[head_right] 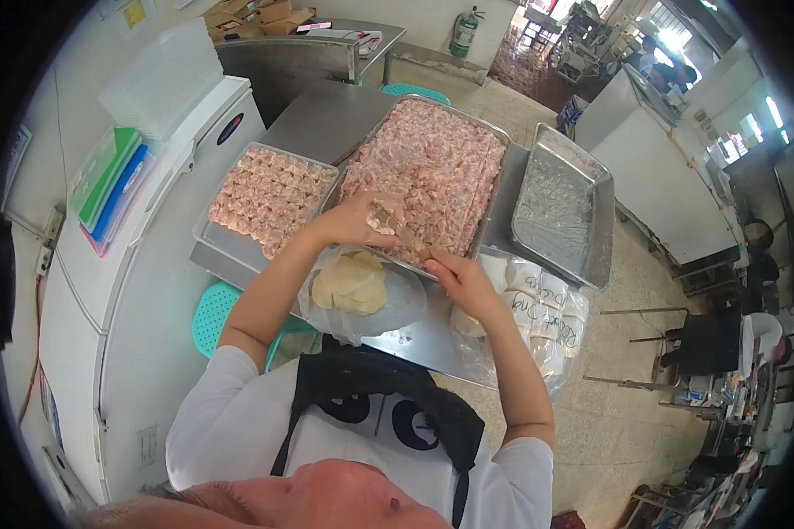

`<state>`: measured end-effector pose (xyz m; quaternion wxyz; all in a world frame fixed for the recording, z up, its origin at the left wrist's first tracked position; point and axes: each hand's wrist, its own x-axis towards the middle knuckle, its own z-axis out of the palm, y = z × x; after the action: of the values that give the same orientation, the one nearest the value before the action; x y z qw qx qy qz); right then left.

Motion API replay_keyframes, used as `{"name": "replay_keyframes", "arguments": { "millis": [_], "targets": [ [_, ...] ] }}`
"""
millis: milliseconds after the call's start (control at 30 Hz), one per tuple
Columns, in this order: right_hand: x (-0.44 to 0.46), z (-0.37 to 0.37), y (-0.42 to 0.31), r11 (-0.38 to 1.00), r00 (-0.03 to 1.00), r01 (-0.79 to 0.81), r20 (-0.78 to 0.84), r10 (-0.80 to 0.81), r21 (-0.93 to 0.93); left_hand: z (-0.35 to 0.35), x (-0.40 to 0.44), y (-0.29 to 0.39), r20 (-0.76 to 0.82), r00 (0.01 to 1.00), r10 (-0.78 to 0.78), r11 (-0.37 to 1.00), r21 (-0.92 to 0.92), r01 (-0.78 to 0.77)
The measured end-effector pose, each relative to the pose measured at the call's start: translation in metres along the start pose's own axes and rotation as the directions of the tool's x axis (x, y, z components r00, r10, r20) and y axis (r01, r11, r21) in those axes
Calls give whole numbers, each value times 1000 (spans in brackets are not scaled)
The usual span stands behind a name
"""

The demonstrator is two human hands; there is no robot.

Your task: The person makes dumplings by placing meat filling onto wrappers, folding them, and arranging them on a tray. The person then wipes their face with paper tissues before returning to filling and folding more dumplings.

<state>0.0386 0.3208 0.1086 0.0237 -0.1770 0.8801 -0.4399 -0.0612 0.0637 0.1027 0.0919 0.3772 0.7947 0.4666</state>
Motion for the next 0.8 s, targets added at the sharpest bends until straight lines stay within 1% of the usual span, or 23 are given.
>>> {"name": "replay_keyframes", "arguments": {
  "millis": [33,67,100,133,167,233,267,300,333,367,400,433,467,500,533,567,600,633,667,700,733,767,800],
  "targets": [
    [4,-3,3,1000,997,-30,78,30,3,-1,2,0,79,996,-33,999,34,31],
    [7,-12,3,1000,996,-27,82,27,4,1,1,0,75,997,-37,999,35,34],
    [8,-25,2,977,999,-19,40,29,-211,2,0,4,57,991,-123,991,64,119],
    [9,-32,2,909,1000,-17,-1,19,-417,2,0,7,36,978,-207,975,91,204],
    [8,-26,1,909,1000,-8,4,11,-417,6,0,0,27,977,-210,974,94,207],
    [3,-6,6,915,969,83,-180,-166,-396,14,3,-16,2,975,-220,961,-169,217],
    [7,0,22,915,970,86,-176,-167,-395,15,5,-20,-1,975,-224,960,-171,220],
    [13,8,45,909,981,72,-133,-138,-411,17,8,-18,-4,960,-280,959,44,280],
    [14,11,52,902,990,57,-92,-107,-428,20,8,-17,-16,943,-332,910,258,325],
    [12,4,59,900,990,64,-87,-112,-431,25,3,-27,-24,943,-332,910,256,327],
    [12,-7,59,838,998,-14,-59,-22,-546,31,-6,-47,-61,950,-306,935,167,312],
    [8,-17,58,757,995,-96,-54,80,-646,31,-13,-45,-86,956,-281,954,83,288],
    [2,-25,55,813,990,-139,-82,112,-566,30,-17,-44,-77,958,-278,955,91,284],
    [-2,-31,50,814,989,-145,-89,115,-563,24,-22,-18,-62,968,-245,966,-104,238],
    [-8,-36,45,934,994,-95,-83,70,-345,22,-26,2,-52,976,-214,934,-302,189],
    [-14,-41,37,994,996,-35,-89,25,-107,23,-28,11,-45,976,-213,933,-306,190],
    [-17,-42,20,1000,1000,-11,-21,11,2,24,-28,18,-152,982,-108,980,-182,79],
    [-18,-33,12,1000,1000,-14,-23,14,0,26,-28,21,-245,969,13,999,-44,-24],
    [-19,-22,4,999,1000,22,20,-21,-34,25,-26,19,-245,970,15,999,-46,-27],
    [-18,-14,-1,996,996,59,65,-55,-65,23,-24,16,-168,980,108,994,9,-108],
    [-16,-7,4,998,992,62,110,-62,5,23,-24,14,-84,977,195,980,57,-190],
    [-14,-11,6,998,992,60,111,-61,6,24,-26,13,-84,978,193,980,55,-189],
    [-10,-22,6,983,990,111,103,-97,-145,24,-29,15,-82,995,61,995,90,-53]
  ]
}}
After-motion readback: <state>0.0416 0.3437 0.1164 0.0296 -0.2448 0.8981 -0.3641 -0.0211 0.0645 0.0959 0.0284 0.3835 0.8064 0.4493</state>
